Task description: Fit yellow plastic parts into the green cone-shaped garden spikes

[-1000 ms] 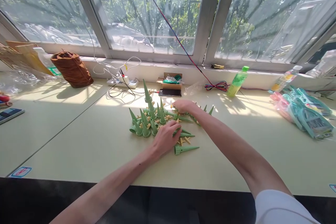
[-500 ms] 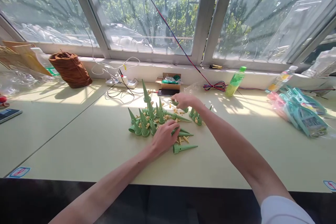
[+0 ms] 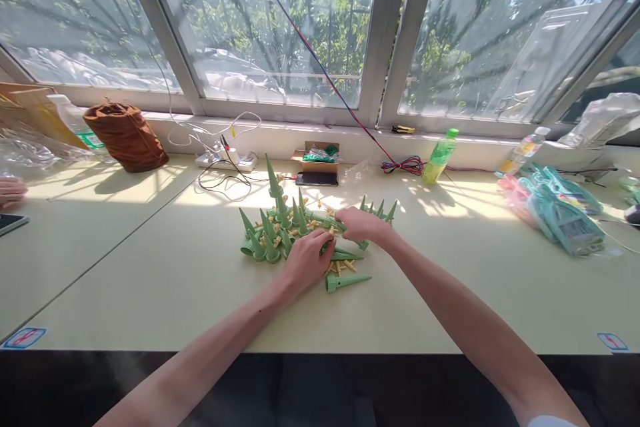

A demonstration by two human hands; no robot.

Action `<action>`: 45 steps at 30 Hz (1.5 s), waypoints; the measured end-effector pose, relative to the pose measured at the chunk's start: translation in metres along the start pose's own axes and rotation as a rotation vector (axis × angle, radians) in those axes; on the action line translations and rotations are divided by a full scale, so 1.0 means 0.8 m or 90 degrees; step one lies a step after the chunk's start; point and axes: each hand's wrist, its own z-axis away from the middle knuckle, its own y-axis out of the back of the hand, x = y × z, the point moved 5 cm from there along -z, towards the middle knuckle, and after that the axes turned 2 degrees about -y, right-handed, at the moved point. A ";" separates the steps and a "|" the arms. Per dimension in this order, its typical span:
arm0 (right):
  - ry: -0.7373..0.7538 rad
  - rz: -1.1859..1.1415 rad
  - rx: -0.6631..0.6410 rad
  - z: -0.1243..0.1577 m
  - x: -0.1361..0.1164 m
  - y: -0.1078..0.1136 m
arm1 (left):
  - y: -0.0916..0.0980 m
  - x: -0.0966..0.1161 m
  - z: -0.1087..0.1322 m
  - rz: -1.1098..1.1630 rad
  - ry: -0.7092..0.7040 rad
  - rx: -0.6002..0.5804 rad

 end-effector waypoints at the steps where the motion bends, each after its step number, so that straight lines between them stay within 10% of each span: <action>1: 0.003 0.011 0.001 0.000 -0.002 -0.007 | 0.000 0.000 0.000 -0.001 0.001 0.003; 8: 0.073 0.026 -0.022 -0.001 -0.009 -0.038 | 0.004 -0.002 0.000 0.013 0.004 0.032; 14: 0.089 -0.030 -0.035 0.006 -0.006 -0.022 | 0.003 0.000 0.002 -0.007 0.001 0.030; 20: 0.010 0.018 0.131 -0.021 0.007 -0.002 | 0.001 0.000 0.002 -0.031 -0.005 0.026; 45: -0.045 0.048 0.135 -0.036 -0.004 -0.002 | -0.002 0.009 0.004 -0.063 -0.029 0.014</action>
